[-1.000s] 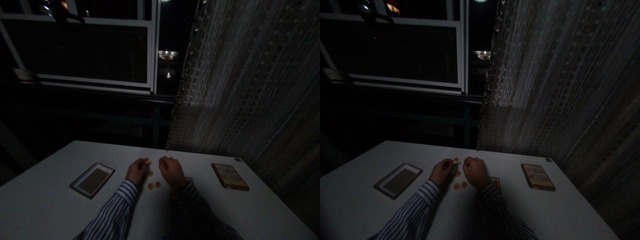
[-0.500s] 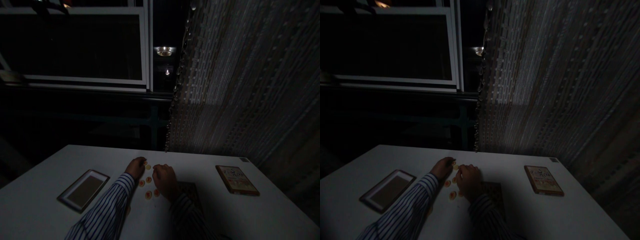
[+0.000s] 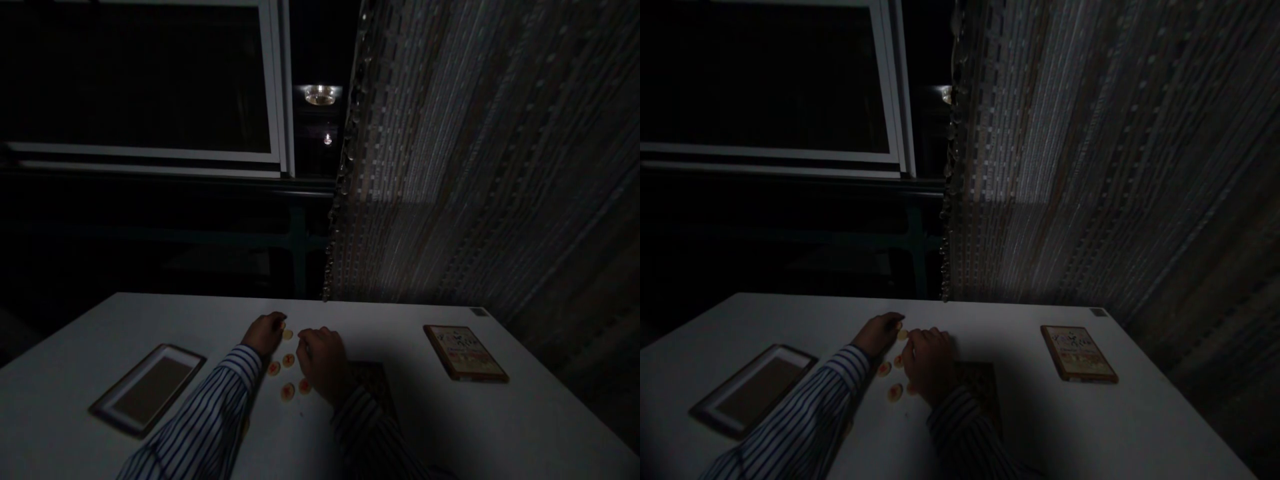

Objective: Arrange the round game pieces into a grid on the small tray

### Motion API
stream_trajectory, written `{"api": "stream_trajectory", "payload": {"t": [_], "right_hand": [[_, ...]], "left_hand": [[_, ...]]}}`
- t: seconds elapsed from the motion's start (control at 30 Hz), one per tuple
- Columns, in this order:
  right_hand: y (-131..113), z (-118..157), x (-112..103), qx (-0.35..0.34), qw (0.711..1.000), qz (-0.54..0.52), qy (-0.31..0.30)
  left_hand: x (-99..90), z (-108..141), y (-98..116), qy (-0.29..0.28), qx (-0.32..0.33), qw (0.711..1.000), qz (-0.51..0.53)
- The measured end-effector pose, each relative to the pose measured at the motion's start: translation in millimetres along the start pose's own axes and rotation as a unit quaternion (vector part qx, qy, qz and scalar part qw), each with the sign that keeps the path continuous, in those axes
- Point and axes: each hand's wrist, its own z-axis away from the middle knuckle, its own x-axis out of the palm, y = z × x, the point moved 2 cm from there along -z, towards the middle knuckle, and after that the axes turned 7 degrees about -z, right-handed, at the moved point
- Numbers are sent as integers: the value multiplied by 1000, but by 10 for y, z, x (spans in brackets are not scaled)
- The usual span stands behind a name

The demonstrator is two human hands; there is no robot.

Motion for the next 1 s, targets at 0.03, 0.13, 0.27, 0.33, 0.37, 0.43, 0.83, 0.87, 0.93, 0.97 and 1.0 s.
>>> {"api": "stream_trajectory", "payload": {"t": [0.03,0.13,0.27,0.33,0.37,0.43,0.83,0.87,0.93,0.97,1.0], "right_hand": [[0,2,-3,0,1000,-1,0],[1,5,-11,-2,1000,-5,2],[3,-4,-33,2,1000,-9,9],[3,-12,-57,7,1000,-10,6],[2,-16,-74,8,1000,-10,5],[-3,-23,-119,10,1000,-12,7],[85,-23,-477,46,998,-29,40],[101,-6,-511,49,997,-34,44],[134,36,-581,54,996,-43,51],[150,60,-613,56,996,-46,51],[167,84,-643,59,996,-48,52]], "left_hand": [[-4,4,0,2,1,1000,0],[-24,24,-1,6,3,1000,-4],[-69,63,-3,12,13,1000,-17],[-96,86,2,16,20,999,-25],[-111,98,7,19,24,999,-29],[-143,127,26,26,30,999,-32],[-326,377,341,80,46,996,12],[-324,401,368,82,50,995,15],[-317,450,428,85,55,995,20],[-315,474,460,85,57,995,21],[-314,497,494,85,57,994,23]]}}
